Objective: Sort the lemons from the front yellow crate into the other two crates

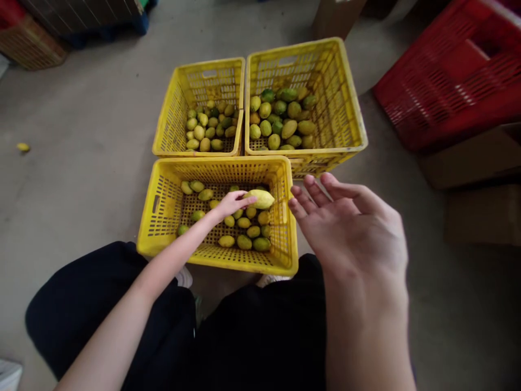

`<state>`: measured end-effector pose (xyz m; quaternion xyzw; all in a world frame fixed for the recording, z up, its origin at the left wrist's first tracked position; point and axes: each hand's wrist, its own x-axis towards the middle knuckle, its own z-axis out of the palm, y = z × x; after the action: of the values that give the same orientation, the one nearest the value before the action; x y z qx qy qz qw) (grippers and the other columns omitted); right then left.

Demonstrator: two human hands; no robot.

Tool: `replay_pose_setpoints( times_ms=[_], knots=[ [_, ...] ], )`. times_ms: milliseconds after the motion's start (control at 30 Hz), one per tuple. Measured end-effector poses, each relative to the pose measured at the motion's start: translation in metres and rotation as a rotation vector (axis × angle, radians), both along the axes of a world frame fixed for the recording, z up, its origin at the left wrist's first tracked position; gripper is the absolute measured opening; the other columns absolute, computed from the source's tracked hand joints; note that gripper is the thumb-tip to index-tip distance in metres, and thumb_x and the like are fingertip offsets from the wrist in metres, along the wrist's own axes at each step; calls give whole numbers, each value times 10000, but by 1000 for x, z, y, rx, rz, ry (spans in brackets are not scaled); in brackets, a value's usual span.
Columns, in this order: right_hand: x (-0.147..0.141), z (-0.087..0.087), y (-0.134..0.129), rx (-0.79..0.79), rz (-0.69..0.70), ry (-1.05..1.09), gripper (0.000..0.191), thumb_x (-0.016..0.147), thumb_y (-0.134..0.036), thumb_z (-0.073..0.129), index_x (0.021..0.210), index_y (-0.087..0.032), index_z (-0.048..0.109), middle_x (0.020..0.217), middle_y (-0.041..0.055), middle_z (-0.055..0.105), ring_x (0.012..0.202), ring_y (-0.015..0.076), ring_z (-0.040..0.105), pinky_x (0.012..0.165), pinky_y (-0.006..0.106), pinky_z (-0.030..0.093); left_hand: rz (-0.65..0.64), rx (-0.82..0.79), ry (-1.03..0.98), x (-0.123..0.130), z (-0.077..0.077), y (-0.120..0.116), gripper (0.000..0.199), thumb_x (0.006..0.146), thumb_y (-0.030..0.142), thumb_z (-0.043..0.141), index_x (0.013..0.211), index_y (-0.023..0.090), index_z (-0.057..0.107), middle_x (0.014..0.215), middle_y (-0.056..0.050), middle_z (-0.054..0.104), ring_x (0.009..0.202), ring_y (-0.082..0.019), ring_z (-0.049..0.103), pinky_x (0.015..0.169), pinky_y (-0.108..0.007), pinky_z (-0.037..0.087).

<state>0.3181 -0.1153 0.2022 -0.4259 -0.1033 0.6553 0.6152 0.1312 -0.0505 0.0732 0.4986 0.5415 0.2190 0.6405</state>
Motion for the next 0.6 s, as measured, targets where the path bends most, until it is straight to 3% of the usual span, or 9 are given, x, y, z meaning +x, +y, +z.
replay_pose_setpoints(
  times_ms=[200,300,367,433,500,600],
  knots=[
    [-39,1,2,-8,201,-281,270,713,-414,771,915,-253,693,967,5,708,928,206,654,780,318,528,-159,277,-40,-45,100,-24,449,696,483,810,972,150,693,893,-21,680,810,-159,614,744,-267,484],
    [-60,7,-2,64,386,-299,385,708,-511,779,955,-225,708,975,30,733,971,220,671,837,329,523,-186,401,-25,-47,131,-33,441,672,486,832,934,157,700,892,-24,670,836,-166,606,757,-270,476],
    [-68,10,-6,92,452,-309,429,687,-501,806,987,-208,717,993,44,743,1003,219,675,878,324,515,-172,427,-35,-44,136,-35,449,670,516,827,914,160,704,893,-33,671,862,-179,608,767,-277,476],
    [-72,10,-7,73,446,-314,454,669,-466,832,1023,-205,717,995,45,747,992,207,680,872,307,521,-145,384,-93,-44,131,-34,475,684,557,805,924,159,704,913,-46,678,899,-195,618,784,-284,484],
    [-72,7,-7,37,420,-273,428,672,-425,837,1016,-200,717,960,41,746,903,186,691,791,283,546,-78,302,-189,-46,116,-30,499,741,606,735,964,161,698,958,-61,685,905,-195,629,795,-288,499],
    [-65,2,-2,-7,394,-133,282,698,-354,813,901,-188,710,846,29,731,696,155,674,606,254,561,123,173,-267,-50,76,-17,424,897,564,550,1033,182,674,1002,-57,681,787,-143,635,763,-279,518]
  ],
)
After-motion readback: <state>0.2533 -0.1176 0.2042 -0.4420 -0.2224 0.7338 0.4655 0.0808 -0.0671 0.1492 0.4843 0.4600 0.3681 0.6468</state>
